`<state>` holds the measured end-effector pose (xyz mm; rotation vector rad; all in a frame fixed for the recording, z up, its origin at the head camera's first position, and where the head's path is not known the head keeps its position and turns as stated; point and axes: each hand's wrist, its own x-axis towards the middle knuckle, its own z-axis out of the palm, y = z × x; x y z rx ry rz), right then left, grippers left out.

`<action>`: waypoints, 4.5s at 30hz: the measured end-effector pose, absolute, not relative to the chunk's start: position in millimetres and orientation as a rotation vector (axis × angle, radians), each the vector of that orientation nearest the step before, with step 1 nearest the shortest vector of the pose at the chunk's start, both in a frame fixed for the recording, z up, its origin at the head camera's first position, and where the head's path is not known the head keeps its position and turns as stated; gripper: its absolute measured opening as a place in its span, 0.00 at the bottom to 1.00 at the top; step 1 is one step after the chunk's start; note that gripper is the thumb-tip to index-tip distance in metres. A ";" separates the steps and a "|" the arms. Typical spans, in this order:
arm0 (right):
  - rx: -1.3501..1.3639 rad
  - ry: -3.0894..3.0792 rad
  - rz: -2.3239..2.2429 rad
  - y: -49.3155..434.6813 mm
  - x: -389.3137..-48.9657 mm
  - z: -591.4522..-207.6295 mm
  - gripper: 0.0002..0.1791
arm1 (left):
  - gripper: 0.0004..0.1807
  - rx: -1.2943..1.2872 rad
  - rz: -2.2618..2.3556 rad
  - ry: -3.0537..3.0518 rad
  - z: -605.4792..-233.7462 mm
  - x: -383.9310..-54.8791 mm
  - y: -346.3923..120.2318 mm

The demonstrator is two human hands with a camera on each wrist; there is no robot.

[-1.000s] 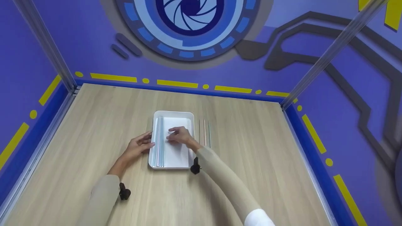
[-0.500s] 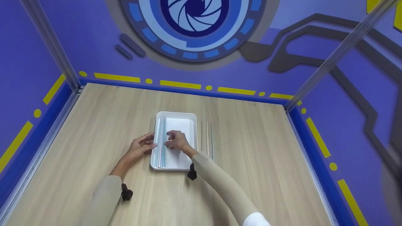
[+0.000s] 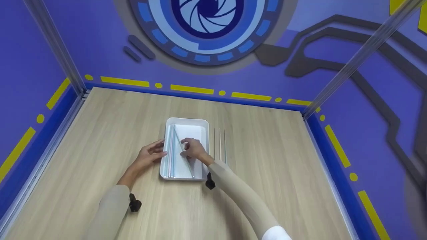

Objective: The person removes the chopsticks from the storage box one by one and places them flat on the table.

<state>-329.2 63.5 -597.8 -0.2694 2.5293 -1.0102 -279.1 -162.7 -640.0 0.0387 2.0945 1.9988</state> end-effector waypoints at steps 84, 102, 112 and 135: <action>0.057 2.295 -1.653 198.4 -314.6 -558.6 0.30 | 0.39 0.071 1.975 2.064 -637.8 -275.8 -166.6; 0.135 2.426 -1.493 236.7 -316.0 -573.0 0.30 | 0.39 0.079 1.972 2.083 -638.4 -274.7 -168.0; 0.236 2.411 -1.527 256.9 -316.8 -581.5 0.30 | 0.40 0.069 1.988 2.047 -638.7 -276.2 -165.1; 0.292 2.369 -1.644 267.3 -313.2 -607.8 0.26 | 0.39 0.074 2.008 2.051 -637.3 -275.6 -163.3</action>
